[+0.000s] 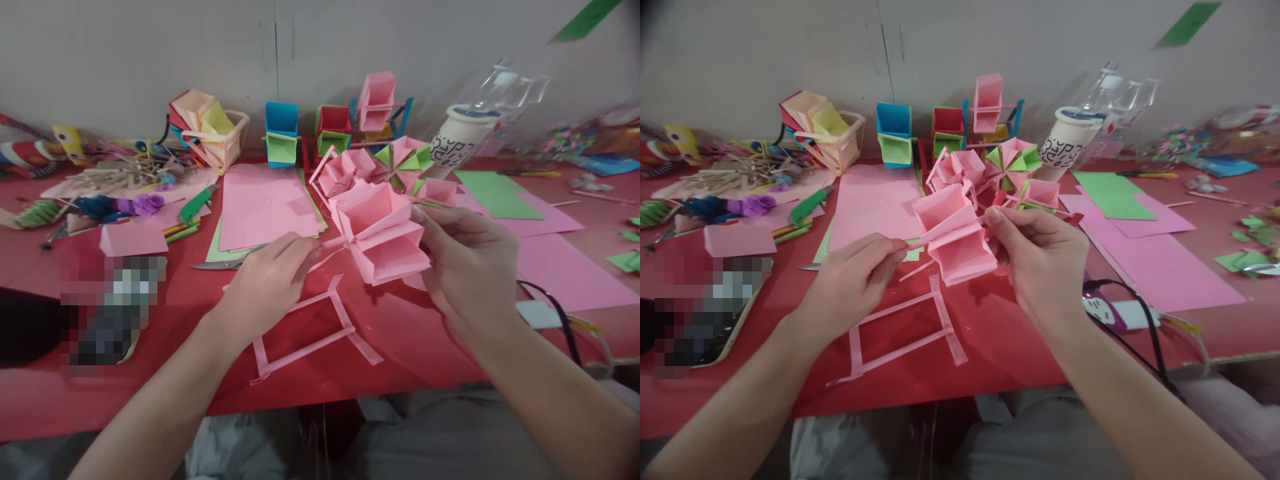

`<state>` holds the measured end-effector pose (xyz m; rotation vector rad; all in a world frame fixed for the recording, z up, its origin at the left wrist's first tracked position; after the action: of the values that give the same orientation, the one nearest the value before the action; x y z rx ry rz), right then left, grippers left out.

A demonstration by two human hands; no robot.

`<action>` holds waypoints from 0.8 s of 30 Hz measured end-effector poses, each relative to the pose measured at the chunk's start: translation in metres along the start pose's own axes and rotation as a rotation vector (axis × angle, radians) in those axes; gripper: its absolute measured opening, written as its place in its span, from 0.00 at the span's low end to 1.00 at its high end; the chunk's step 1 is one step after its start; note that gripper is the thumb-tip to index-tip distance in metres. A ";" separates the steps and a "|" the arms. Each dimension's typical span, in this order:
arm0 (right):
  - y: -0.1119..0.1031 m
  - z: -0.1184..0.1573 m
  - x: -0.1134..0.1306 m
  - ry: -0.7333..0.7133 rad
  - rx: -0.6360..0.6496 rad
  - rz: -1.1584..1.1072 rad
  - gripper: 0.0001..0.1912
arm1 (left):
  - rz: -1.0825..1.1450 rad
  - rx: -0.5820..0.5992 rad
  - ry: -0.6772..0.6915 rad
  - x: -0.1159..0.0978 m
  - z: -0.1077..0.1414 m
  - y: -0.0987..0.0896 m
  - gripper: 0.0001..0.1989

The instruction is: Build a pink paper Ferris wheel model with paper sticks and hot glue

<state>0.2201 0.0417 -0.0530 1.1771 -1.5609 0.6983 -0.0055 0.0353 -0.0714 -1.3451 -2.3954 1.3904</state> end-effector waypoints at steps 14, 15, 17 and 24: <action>-0.004 -0.015 -0.004 -0.026 -0.059 -0.160 0.09 | 0.107 -0.135 -0.111 0.006 -0.004 -0.015 0.05; -0.004 -0.017 -0.005 0.003 -0.077 -0.185 0.11 | 0.167 -0.142 -0.156 0.009 -0.004 -0.017 0.04; -0.003 -0.019 -0.007 0.062 -0.090 -0.240 0.14 | 0.318 -0.146 -0.249 0.012 -0.004 -0.017 0.07; 0.016 -0.004 -0.004 0.110 0.091 -0.249 0.07 | 0.635 -0.138 -0.442 0.012 -0.007 -0.011 0.13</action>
<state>0.2068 0.0526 -0.0534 1.3499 -1.2759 0.6621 -0.0170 0.0462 -0.0641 -2.1737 -2.4558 1.8532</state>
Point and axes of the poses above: each hand's wrist, its own z-axis away from the middle knuckle, its own y-axis out of the palm, x = y × z, the point moved 3 cm from there along -z, towards the middle knuckle, and after that the axes turned 1 degree about z, right-handed, at the moved point
